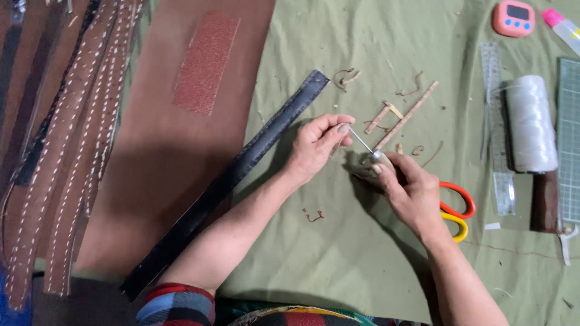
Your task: A person uses an awl and their hands to manipulate and assemble small strips of leather on a workshop table.
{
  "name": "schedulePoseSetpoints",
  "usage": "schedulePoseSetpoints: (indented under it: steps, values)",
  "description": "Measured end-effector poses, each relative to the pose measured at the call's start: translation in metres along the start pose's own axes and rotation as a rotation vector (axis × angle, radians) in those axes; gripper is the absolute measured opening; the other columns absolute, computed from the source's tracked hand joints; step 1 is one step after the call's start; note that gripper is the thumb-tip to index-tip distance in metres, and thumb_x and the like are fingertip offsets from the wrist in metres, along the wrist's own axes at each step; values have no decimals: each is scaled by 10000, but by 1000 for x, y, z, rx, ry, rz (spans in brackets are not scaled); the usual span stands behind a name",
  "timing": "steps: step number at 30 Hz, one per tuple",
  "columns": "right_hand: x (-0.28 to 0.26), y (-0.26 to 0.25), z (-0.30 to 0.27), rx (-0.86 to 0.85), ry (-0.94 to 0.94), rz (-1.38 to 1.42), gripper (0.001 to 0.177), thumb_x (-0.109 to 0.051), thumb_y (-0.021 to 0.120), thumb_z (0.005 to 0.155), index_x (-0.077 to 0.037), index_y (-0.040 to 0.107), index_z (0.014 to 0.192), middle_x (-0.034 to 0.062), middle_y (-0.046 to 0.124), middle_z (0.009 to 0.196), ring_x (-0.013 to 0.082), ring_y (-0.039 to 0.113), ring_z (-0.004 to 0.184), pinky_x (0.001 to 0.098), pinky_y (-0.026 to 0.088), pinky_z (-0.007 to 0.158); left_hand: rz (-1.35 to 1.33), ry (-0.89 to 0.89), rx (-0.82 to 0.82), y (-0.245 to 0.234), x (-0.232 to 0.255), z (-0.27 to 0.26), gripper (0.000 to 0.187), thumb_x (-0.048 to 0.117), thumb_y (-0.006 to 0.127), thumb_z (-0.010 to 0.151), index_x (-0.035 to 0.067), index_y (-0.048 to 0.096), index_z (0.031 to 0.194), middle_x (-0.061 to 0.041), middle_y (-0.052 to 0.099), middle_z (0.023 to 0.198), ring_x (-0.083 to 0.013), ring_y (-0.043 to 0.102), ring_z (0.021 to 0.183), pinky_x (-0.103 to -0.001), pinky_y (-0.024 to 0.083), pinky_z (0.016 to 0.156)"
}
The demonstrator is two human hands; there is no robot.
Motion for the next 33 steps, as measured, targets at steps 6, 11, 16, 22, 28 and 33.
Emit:
schedulePoseSetpoints:
  steps: [6, 11, 16, 22, 28, 33]
  values:
    - [6, 4, 9, 16, -129, 62, 247, -311, 799, 926, -231, 775, 1158, 134, 730, 771, 313, 727, 708, 413, 553, 669, 226, 97, 42, 2, 11, -3, 245, 77, 750, 953, 0, 720, 1183, -146, 783, 937, -158, 764, 801, -282, 643, 762]
    - [8, 8, 10, -4, -172, 77, 267, -346, 754, 948, -204, 740, 1174, 186, 714, 765, 357, 715, 688, 475, 540, 621, 227, 104, 98, 8, 21, -4, 197, 124, 696, 990, 18, 744, 1149, -142, 775, 846, -145, 744, 774, -269, 650, 758]
    - [-9, 5, 12, -155, 1, 294, 182, -270, 690, 996, -123, 748, 1087, 90, 680, 661, 143, 547, 623, 333, 508, 567, 192, 155, 147, -1, 6, 0, 173, 102, 674, 1008, 2, 743, 1132, -146, 763, 832, -137, 732, 781, -265, 647, 763]
    - [-14, 6, 16, -219, -24, 423, 255, -283, 697, 984, -39, 756, 1027, 146, 672, 671, 190, 580, 669, 351, 531, 630, 163, 113, 163, 2, 17, 0, 191, 123, 652, 1020, -1, 731, 1141, -135, 742, 855, -138, 723, 784, -288, 648, 775]
    - [5, 28, 5, 17, -190, 20, 378, -334, 866, 831, -213, 764, 1173, 105, 733, 759, 286, 743, 704, 357, 609, 669, 262, 78, 67, 2, 27, -2, 195, 145, 718, 979, 32, 745, 1135, -112, 735, 785, -148, 740, 706, -317, 663, 704]
    - [-4, 21, 3, 69, -437, -147, 374, -309, 772, 931, -93, 715, 1231, 126, 661, 775, 322, 697, 665, 443, 577, 623, 189, 50, 56, 3, 31, 0, 147, 202, 707, 996, 87, 778, 1053, -76, 693, 653, -94, 689, 670, -281, 640, 695]
Point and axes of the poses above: each hand's wrist, its own z-axis towards the middle knuckle, its own y-axis out of the palm, x = y × z, the point moved 1 cm from there along z, towards the middle knuckle
